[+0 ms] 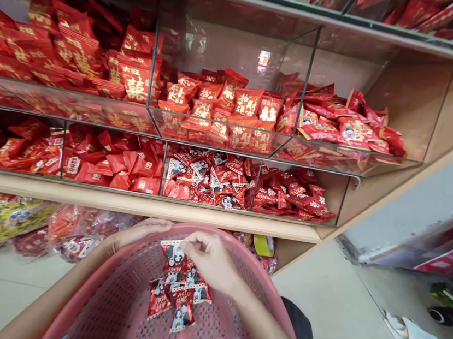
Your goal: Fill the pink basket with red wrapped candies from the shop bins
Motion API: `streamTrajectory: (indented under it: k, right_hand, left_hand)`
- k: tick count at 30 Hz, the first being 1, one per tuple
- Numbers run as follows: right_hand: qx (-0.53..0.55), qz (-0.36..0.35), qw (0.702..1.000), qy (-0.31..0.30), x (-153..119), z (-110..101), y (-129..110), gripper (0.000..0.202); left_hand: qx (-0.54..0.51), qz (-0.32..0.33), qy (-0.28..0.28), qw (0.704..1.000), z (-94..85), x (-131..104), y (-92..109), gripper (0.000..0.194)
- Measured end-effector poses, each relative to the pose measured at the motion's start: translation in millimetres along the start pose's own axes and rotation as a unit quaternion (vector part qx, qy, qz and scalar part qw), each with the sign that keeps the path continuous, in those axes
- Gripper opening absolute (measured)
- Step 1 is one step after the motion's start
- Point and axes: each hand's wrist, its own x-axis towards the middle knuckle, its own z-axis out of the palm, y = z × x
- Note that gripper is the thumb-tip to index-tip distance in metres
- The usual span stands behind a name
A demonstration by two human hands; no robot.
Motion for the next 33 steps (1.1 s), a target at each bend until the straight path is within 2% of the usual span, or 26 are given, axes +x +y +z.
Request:
streamTrajectory:
  k: [3, 8, 11, 15, 20, 22, 24, 26, 29, 31, 33]
  right_hand:
    - [0.024, 0.063, 0.997, -0.041, -3.1, 7.4, 18.6, 0.027]
    - [0.029, 0.166, 0.98, -0.105, -10.8, 25.7, 46.3, 0.023]
    - [0.02, 0.192, 0.972, -0.132, -14.5, 39.8, 65.6, 0.017]
    - [-0.076, 0.189, 0.967, -0.154, -18.0, 53.9, 83.8, 0.012]
    - [-0.212, 0.129, 0.964, -0.096, -23.2, 57.8, 80.3, 0.01]
    - [-0.33, 0.083, 0.937, -0.081, -25.7, 57.3, 72.9, 0.01]
    - [-0.443, 0.041, 0.892, -0.079, -27.9, 57.4, 64.5, 0.013]
    - [-0.502, 0.007, 0.861, -0.084, -29.9, 58.8, 56.9, 0.015]
    - [-0.515, -0.068, 0.845, -0.129, -33.7, 63.3, 52.0, 0.014]
    - [-0.505, -0.115, 0.836, -0.18, -37.4, 67.4, 55.5, 0.012]
    - [-0.51, -0.134, 0.82, -0.223, -41.6, 71.6, 62.6, 0.013]
  left_hand:
    - [0.019, 0.03, -0.03, 0.999, -3.3, 1.7, -3.4, 0.031]
    - [0.034, 0.048, -0.021, 0.998, -3.8, 1.1, -5.3, 0.032]
    - [0.04, 0.042, -0.013, 0.998, -3.4, 1.0, -4.8, 0.031]
    - [0.045, 0.032, -0.01, 0.998, -3.2, 1.3, -4.2, 0.03]
    - [0.036, 0.04, -0.013, 0.998, -1.6, -1.0, -0.6, 0.031]
    - [0.028, 0.04, -0.027, 0.998, -0.8, -2.2, 0.9, 0.032]
    - [0.023, 0.042, -0.029, 0.998, -0.2, -3.0, 1.6, 0.031]
    - [0.021, 0.042, -0.025, 0.999, 0.3, -3.5, 1.3, 0.03]
    - [0.018, 0.036, -0.021, 0.999, 1.0, -3.4, 0.4, 0.03]
    - [0.018, 0.034, -0.029, 0.999, 1.2, -3.0, 0.3, 0.03]
    - [0.028, 0.041, -0.04, 0.998, 0.8, -2.3, 0.5, 0.029]
